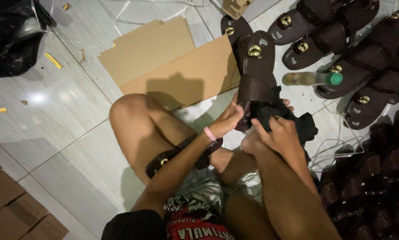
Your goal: The person sits on the floor and wipes multiple brown sandals with a black cloth. They handle each sandal individually, wiping the straps and soles, then place them back on the floor. The person also opens a cardboard box and places a sandal inside.
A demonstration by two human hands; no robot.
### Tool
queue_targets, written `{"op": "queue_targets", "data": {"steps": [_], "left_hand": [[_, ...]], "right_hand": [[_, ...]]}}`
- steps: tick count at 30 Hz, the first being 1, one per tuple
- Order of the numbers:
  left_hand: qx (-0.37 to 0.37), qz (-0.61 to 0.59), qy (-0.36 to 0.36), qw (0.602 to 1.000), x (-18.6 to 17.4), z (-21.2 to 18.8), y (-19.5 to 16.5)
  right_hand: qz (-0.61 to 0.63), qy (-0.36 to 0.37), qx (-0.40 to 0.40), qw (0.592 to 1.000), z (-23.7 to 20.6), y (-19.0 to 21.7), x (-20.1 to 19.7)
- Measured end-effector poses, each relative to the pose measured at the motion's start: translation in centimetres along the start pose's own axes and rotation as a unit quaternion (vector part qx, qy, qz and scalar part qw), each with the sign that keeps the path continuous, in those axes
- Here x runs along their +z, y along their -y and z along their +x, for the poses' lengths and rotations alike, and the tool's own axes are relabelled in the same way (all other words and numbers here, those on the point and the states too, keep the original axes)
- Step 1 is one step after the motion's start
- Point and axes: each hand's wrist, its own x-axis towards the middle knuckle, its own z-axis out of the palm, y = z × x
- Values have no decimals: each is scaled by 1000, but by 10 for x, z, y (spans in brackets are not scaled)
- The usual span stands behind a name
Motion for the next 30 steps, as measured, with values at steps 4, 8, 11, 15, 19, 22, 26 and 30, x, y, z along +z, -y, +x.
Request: {"op": "queue_targets", "data": {"steps": [4,8,11,15,19,22,26,30], "left_hand": [[-141,-338,42,930,-4,-2,2],[-160,-386,19,908,-7,-2,-8],[-159,-370,34,914,-5,1,-19],[-206,-351,47,912,-4,0,-29],[-176,-326,48,928,-4,1,-31],[-153,-307,47,938,-3,3,-28],[-136,-280,55,949,-1,2,-24],[-149,-285,45,946,-2,1,-22]], "right_hand": [[-167,38,-156,973,12,-4,9],[-78,1,-176,981,10,1,9],[-131,-3,-134,982,17,5,7],[-160,-30,-127,978,24,11,8],[-107,-7,-176,979,18,13,7],[-102,-31,-209,972,15,11,6],[-136,-56,-152,977,19,9,9],[-128,-40,-173,976,18,8,12]]}}
